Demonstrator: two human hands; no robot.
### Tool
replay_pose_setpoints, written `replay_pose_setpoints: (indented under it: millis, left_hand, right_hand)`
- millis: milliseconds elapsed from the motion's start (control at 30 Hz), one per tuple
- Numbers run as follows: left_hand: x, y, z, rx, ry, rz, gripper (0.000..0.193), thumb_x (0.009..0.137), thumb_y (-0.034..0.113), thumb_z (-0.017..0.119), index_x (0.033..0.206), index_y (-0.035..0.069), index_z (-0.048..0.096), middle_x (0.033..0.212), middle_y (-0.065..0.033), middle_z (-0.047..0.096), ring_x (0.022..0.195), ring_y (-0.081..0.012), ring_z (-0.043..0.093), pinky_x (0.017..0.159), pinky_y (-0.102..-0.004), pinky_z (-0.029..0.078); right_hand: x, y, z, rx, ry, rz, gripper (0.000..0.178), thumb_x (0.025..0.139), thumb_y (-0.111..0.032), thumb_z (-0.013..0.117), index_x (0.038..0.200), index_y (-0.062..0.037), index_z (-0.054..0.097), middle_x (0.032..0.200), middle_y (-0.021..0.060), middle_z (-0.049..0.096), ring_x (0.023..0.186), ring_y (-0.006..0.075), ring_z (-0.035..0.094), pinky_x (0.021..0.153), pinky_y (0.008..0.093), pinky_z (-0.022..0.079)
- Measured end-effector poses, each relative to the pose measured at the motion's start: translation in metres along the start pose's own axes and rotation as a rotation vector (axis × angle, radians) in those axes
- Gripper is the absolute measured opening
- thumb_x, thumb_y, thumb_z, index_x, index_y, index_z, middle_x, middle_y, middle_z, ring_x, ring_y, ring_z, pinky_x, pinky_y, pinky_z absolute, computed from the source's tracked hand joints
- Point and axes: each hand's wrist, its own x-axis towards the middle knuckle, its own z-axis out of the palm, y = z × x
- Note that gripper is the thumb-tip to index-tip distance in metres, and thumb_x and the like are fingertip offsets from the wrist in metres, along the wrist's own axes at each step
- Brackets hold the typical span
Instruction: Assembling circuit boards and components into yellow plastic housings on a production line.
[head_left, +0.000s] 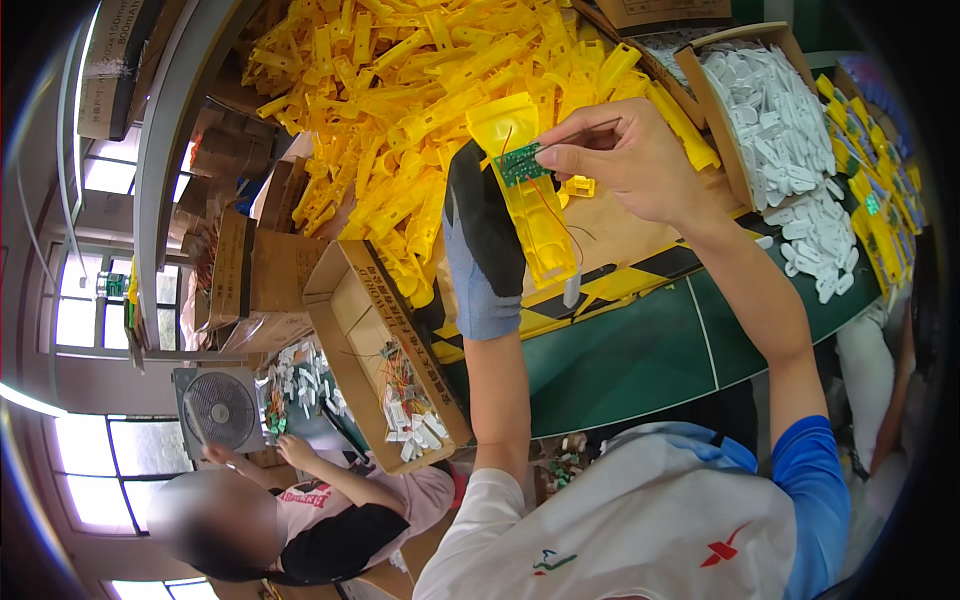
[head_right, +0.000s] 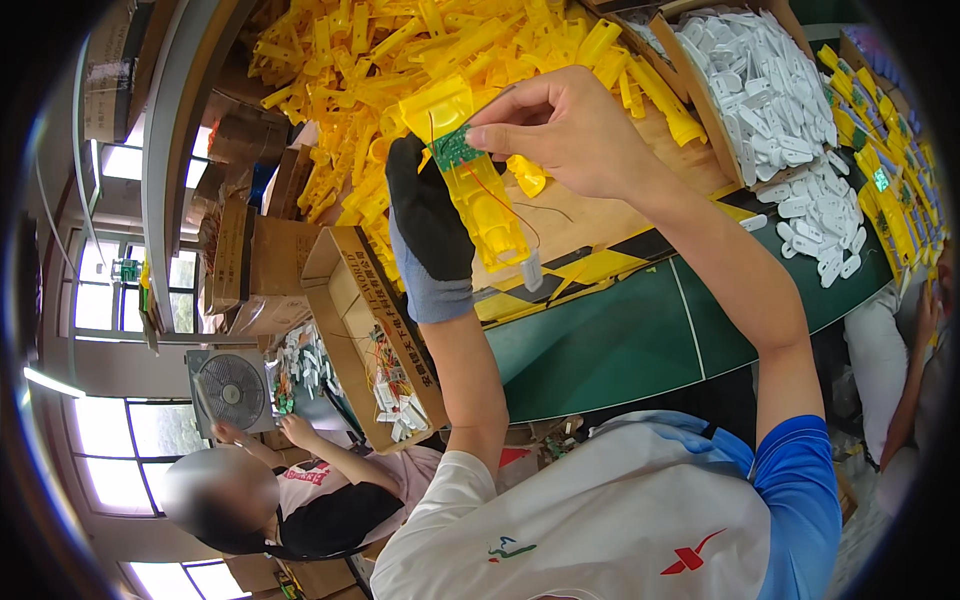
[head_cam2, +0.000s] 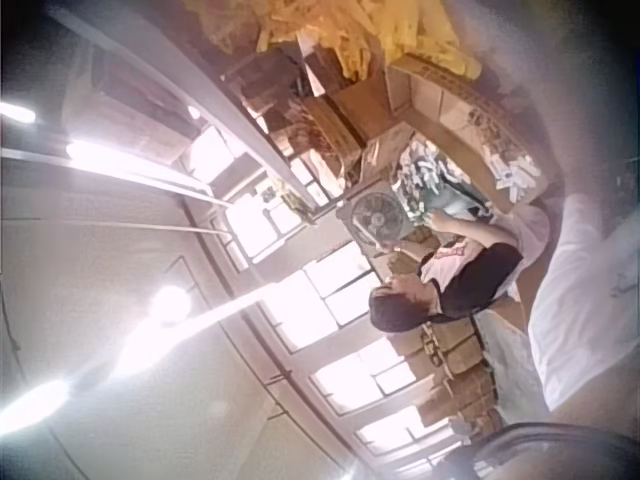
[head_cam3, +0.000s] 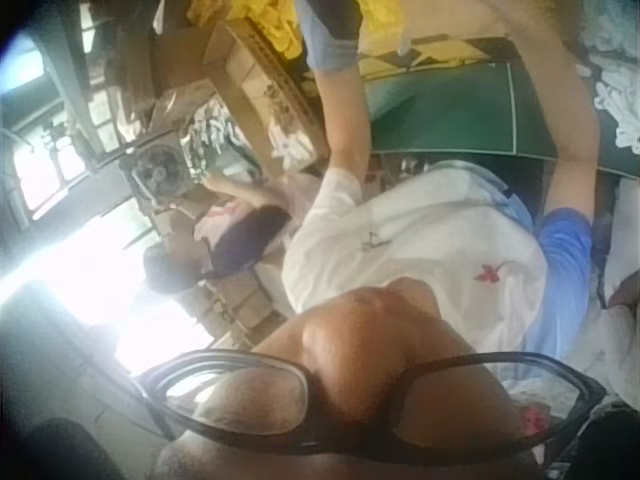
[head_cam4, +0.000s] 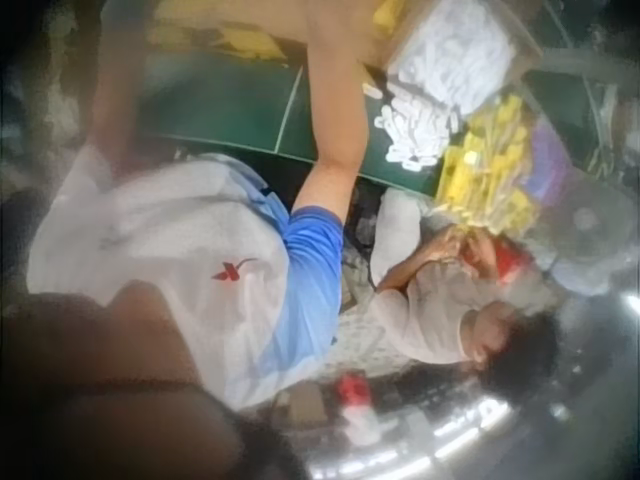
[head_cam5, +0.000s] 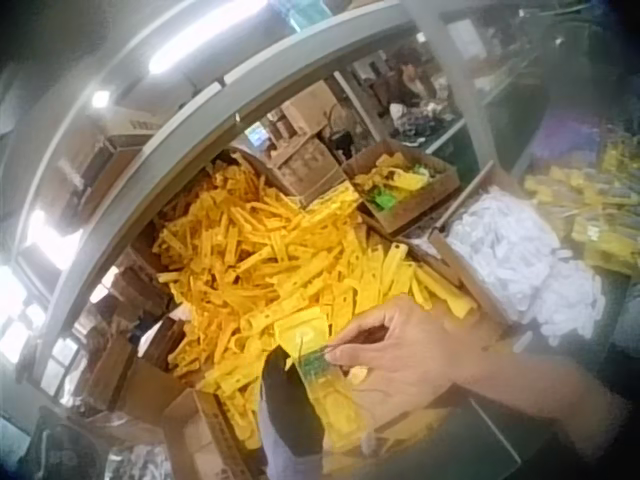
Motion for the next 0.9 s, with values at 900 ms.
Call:
replay_pose_setpoints:
  millis: [900]
  left_hand:
    - [-0.015,0.003,0.022,0.373,0.027,0.211,0.038,0.098,0.017,0.052,0.132,0.001,0.044,0.112,-0.0074,0.059,0.094,-0.0141,0.06,0.082,-0.0271,0.049]
  right_hand:
    - [0.005,0.019,0.002,0.218,-0.028,0.04,0.024,0.088,-0.025,0.072,0.082,-0.003,0.064,0.072,-0.0026,0.062,0.065,0.0017,0.052,0.058,0.019,0.04]
